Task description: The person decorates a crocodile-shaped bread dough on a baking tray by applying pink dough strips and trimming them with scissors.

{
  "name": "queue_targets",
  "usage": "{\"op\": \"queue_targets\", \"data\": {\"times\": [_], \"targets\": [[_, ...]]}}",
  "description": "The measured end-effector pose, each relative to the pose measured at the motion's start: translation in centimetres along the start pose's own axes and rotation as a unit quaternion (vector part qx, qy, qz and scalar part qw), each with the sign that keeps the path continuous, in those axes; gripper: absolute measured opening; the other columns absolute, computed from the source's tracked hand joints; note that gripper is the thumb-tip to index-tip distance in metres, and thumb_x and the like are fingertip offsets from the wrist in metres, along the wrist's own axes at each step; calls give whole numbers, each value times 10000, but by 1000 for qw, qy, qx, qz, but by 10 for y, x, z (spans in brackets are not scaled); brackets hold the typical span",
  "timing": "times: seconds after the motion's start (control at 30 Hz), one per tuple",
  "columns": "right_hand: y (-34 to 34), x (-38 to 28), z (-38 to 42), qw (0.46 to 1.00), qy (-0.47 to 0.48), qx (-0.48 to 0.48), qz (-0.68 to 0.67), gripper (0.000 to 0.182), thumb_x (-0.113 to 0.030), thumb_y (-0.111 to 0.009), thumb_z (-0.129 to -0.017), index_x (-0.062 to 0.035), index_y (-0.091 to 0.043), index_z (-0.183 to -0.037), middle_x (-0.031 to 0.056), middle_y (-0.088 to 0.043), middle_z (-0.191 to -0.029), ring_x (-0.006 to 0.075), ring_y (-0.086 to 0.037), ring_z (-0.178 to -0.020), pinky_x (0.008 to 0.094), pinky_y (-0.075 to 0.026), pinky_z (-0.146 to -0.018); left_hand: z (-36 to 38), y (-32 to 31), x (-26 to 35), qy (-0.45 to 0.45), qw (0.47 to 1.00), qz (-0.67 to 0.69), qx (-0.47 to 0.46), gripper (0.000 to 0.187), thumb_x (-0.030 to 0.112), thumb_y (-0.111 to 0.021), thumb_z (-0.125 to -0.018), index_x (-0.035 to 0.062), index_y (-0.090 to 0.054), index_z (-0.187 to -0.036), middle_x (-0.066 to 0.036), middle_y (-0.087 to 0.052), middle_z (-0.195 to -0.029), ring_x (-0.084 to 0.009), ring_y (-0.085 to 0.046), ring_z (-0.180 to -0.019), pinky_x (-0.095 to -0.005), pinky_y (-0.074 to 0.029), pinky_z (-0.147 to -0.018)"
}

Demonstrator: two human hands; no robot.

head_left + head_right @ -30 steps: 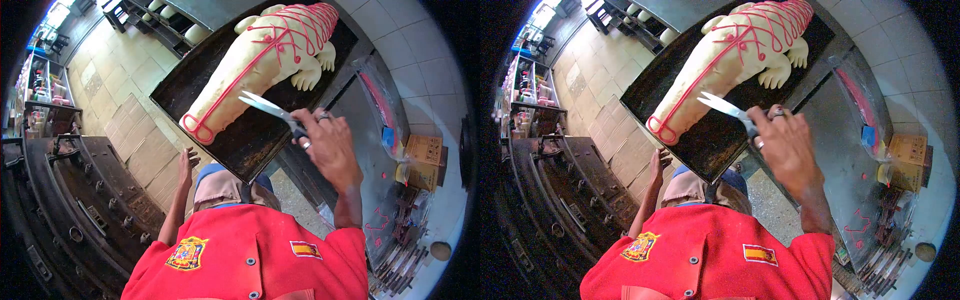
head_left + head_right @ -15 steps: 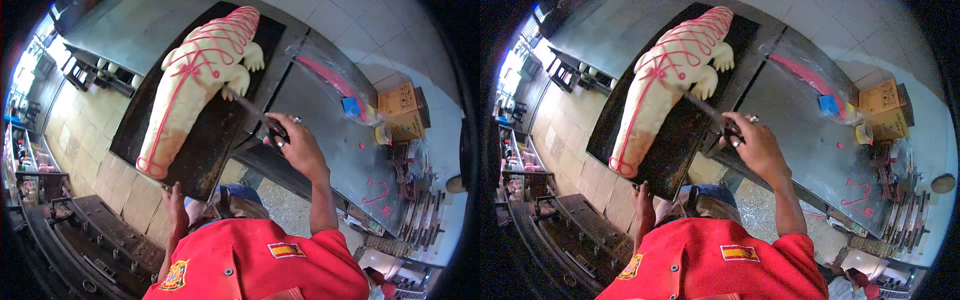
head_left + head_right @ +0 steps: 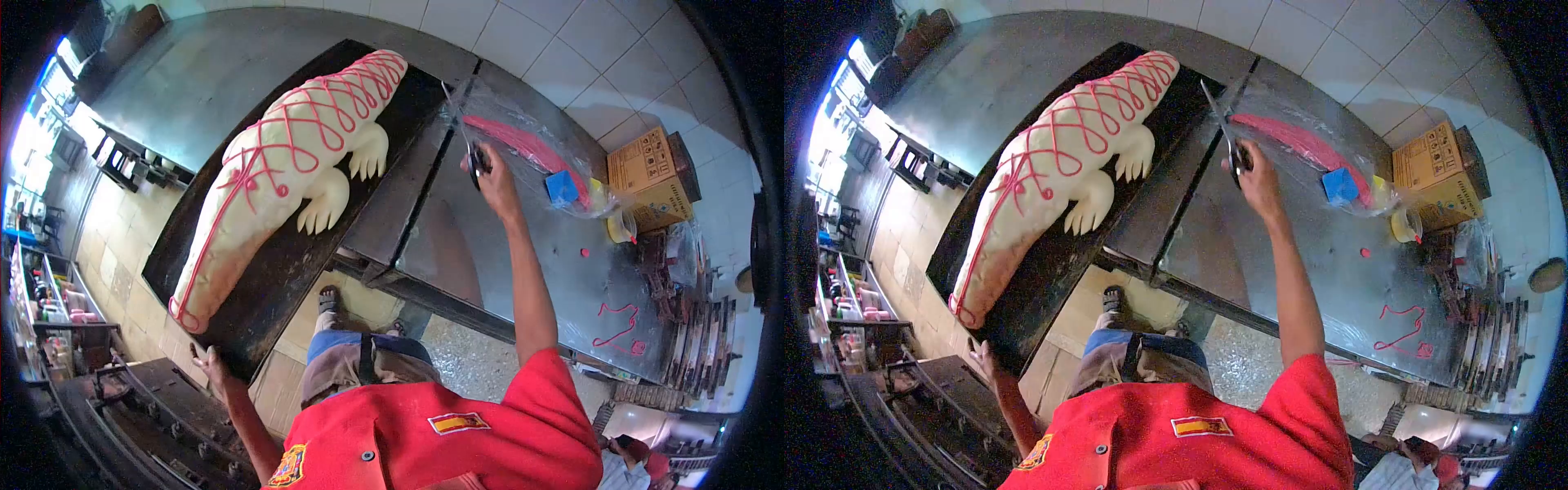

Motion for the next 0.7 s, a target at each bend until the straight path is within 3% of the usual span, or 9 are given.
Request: {"op": "queue_targets", "data": {"times": [0.13, 0.2, 0.23, 0.33, 0.53, 0.57, 0.63, 0.67, 0.7], "targets": [[-20, 22, -90, 997, 48, 57, 34, 455, -280, -747, -838, -49, -557, -1181, 144, -682, -943, 278, -677, -859, 375, -503, -771, -52, 8, 28, -14, 995, -94, -5, 688, 39, -488, -845, 174, -257, -1479, -166, -460, -1343, -279, -526, -1104, -415, -425, -983], [-29, 29, -125, 991, -35, 52, 120, 406, -221, -698, -863, -66, -541, -1204, 178, -679, -998, 331, -673, -922, 425, -501, -796, -82, 9, 37, -25, 990, -135, -16, 715, 46, -509, -838, 191, -248, -1487, -146, -483, -1306, -247, -521, -1053, -392, -432, -945], [-32, 39, -141, 990, -39, 55, 123, 406, -221, -698, -863, -66, -541, -1204, 178, -679, -998, 331, -673, -922, 425, -501, -796, -82, -5, 46, -8, 995, -100, -17, 728, 39, -513, -824, 188, -258, -1488, -140, -503, -1279, -234, -524, -1043, -383, -439, -929], [-48, 72, -169, 967, -68, 0, 246, 391, -105, -610, -866, -98, -510, -1243, 214, -653, -1078, 401, -625, -1023, 462, -486, -835, -112, -11, 57, -5, 987, -160, -20, 719, 51, -505, -832, 188, -264, -1495, -137, -509, -1276, -231, -524, -1053, -366, -444, -921], [-49, 78, -149, 928, -105, -8, 357, 440, -153, -641, -863, -132, -451, -1259, 181, -667, -1062, 387, -637, -999, 527, -455, -815, -167, -40, 82, -71, 956, -223, -180, 652, 101, -501, -855, 134, -313, -1478, -142, -516, -1262, -247, -517, -1069, -369, -432, -934], [-45, 74, -139, 926, -113, -6, 360, 440, -153, -641, -863, -132, -451, -1259, 181, -667, -1062, 387, -637, -999, 527, -455, -815, -186, -34, 80, -68, 953, -227, -187, 652, 101, -501, -855, 134, -313, -1478, -142, -516, -1262, -247, -517, -1069, -369, -432, -934], [-39, 43, -111, 925, -136, 3, 355, 443, -138, -644, -863, -136, -431, -1251, 172, -670, -1041, 385, -639, -987, 539, -441, -805, -272, 17, 60, -94, 931, -305, -178, 590, 141, -488, -871, 32, -369, -1439, -158, -513, -1271, -264, -502, -1080, -372, -407, -959], [-38, 36, -92, 931, -106, 32, 349, 422, -130, -635, -870, -132, -433, -1240, 175, -660, -1024, 390, -631, -975, 532, -438, -816, -383, 105, 30, -165, 876, -407, -198, 556, 177, -493, -895, -48, -401, -1395, -173, -503, -1303, -278, -488, -1125, -388, -367, -1010], [-34, 32, -73, 927, -117, 38, 354, 422, -130, -635, -870, -132, -433, -1240, 175, -660, -1024, 390, -631, -975, 532, -438, -816, -392, 99, 34, -164, 873, -409, -211, 556, 177, -493, -895, -48, -401, -1395, -173, -503, -1303, -278, -488, -1125, -388, -367, -1010]]}}
Point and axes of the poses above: each hand's wrist, its own z-axis away from the middle knuckle, its own y-axis out of the back of the hand, x = y × z, the point moved 4 cm from there along -z, towards the middle knuckle
